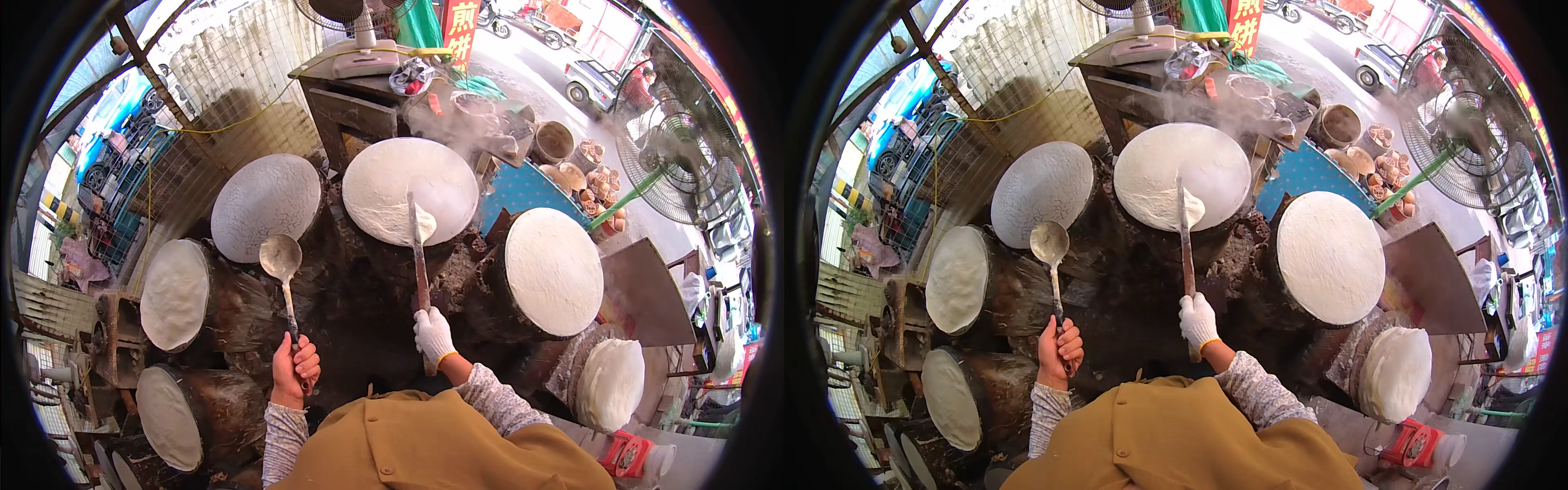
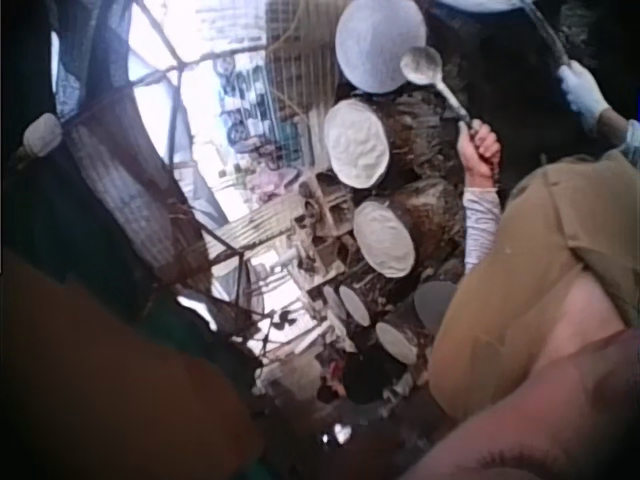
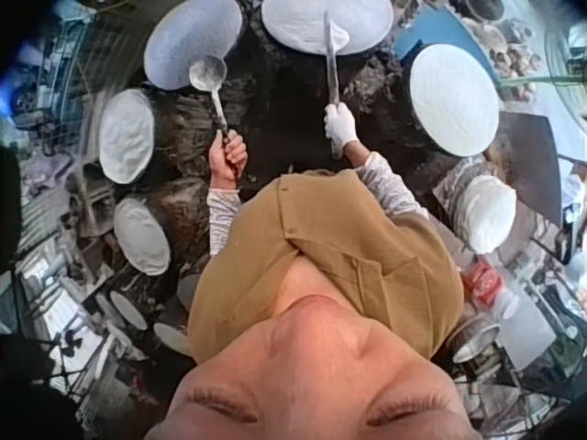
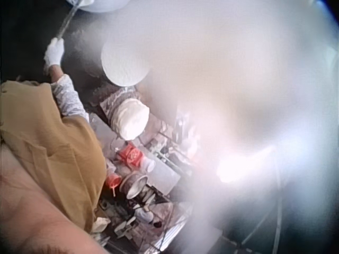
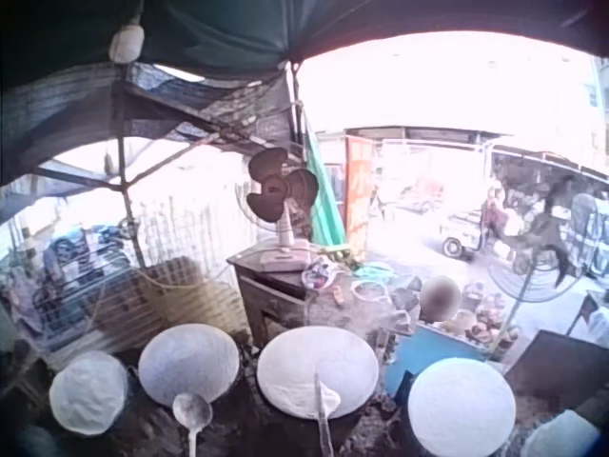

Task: The person ladles batter onto multiple hot griddles, spreads it into thin crepes, flips them with a spatula, and stacks the finished crepes. The person repeats this process across several griddles in a continuous workflow.

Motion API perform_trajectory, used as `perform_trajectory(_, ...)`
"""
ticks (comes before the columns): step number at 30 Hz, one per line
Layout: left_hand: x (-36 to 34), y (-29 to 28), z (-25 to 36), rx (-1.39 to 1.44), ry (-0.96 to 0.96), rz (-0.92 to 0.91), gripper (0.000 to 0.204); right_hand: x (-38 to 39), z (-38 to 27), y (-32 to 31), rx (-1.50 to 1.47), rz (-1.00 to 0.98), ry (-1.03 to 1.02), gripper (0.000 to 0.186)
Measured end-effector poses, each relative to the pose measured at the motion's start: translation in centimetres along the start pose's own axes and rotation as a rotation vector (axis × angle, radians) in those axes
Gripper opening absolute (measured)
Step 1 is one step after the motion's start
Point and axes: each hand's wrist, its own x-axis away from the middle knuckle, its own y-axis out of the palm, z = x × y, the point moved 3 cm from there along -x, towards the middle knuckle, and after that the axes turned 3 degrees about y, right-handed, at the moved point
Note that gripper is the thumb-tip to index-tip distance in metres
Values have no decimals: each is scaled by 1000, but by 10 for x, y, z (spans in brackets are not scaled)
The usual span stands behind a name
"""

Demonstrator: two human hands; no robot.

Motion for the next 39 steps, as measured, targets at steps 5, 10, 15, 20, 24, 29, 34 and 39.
perform_trajectory(5,-5,9,1,-21,-68,-29,38,-53,-12,90,450,115,-405,30)
perform_trajectory(10,-7,15,13,-62,-48,-25,38,-79,-17,85,581,227,-385,35)
perform_trajectory(15,-1,7,13,-2,-54,-17,37,-57,11,-10,219,164,-120,20)
perform_trajectory(20,-7,6,2,29,-83,-12,39,-13,-36,15,55,1,-37,16)
perform_trajectory(24,-24,18,-8,2,-107,-25,39,-42,2,20,540,61,-290,36)
perform_trajectory(29,-34,32,-17,-20,-73,-22,37,-68,-12,-88,463,173,-160,36)
perform_trajectory(34,-47,39,-35,10,-112,-3,38,-41,-59,-80,130,-77,-22,29)
perform_trajectory(39,-62,55,-49,2,-124,-23,39,-42,-16,-104,445,54,-145,36)
